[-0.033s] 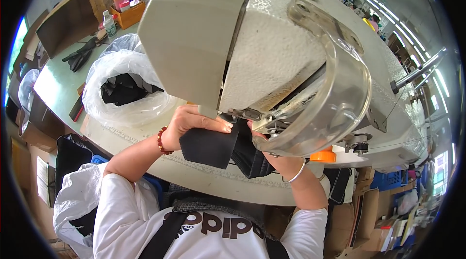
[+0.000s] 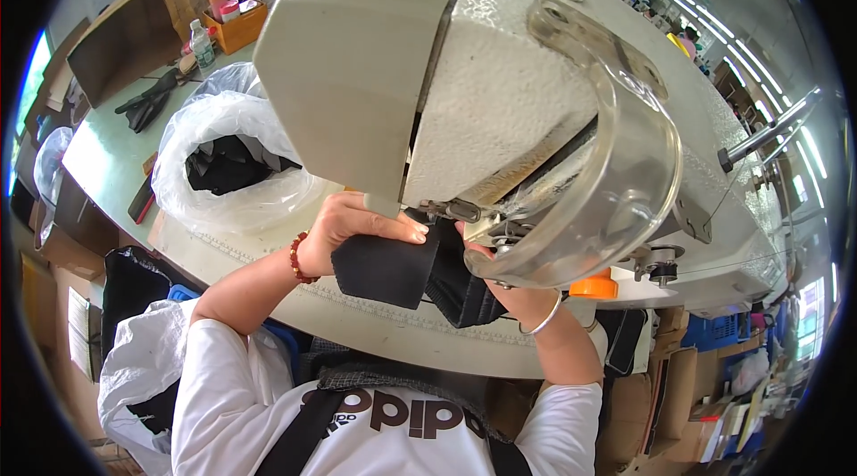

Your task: Stitching pieces of a shoe upper using an industrial sewing machine.

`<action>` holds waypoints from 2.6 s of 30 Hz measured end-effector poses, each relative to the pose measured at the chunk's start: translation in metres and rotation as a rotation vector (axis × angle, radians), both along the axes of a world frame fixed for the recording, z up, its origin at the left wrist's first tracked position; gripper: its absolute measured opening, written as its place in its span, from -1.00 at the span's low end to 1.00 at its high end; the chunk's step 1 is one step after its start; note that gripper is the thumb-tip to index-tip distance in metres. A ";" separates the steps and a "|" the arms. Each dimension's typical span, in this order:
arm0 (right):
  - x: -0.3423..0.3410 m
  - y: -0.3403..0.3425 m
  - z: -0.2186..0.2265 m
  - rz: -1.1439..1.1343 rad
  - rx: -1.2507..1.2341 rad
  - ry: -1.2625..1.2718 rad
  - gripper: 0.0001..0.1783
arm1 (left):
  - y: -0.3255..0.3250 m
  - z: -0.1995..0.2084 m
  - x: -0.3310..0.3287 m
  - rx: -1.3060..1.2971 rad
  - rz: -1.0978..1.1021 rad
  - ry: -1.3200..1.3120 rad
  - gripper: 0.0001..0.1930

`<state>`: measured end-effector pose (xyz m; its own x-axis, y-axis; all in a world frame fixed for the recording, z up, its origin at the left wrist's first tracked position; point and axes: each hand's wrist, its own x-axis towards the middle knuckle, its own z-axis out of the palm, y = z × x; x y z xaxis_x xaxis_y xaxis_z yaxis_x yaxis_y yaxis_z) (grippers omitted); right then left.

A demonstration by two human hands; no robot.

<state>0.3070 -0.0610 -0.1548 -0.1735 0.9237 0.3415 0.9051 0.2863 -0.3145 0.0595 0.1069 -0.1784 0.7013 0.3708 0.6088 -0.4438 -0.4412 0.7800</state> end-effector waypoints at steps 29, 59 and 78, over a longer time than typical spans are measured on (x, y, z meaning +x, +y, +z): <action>0.047 0.015 -0.016 0.118 -0.069 0.342 -0.57 | -0.022 0.014 -0.007 -0.158 0.243 0.040 -0.80; 0.042 0.001 -0.001 0.005 -0.248 0.269 -0.62 | -0.035 0.032 0.010 0.616 0.304 -0.028 -0.71; 0.042 0.021 0.005 0.162 -0.170 0.132 -0.68 | -0.032 0.002 -0.003 0.021 0.308 -0.033 -0.80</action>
<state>0.3491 -0.0396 -0.1500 -0.2876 0.9337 0.2134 0.8000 0.3568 -0.4824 0.0569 0.0754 -0.1762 0.5378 0.5502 0.6388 -0.3115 -0.5744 0.7570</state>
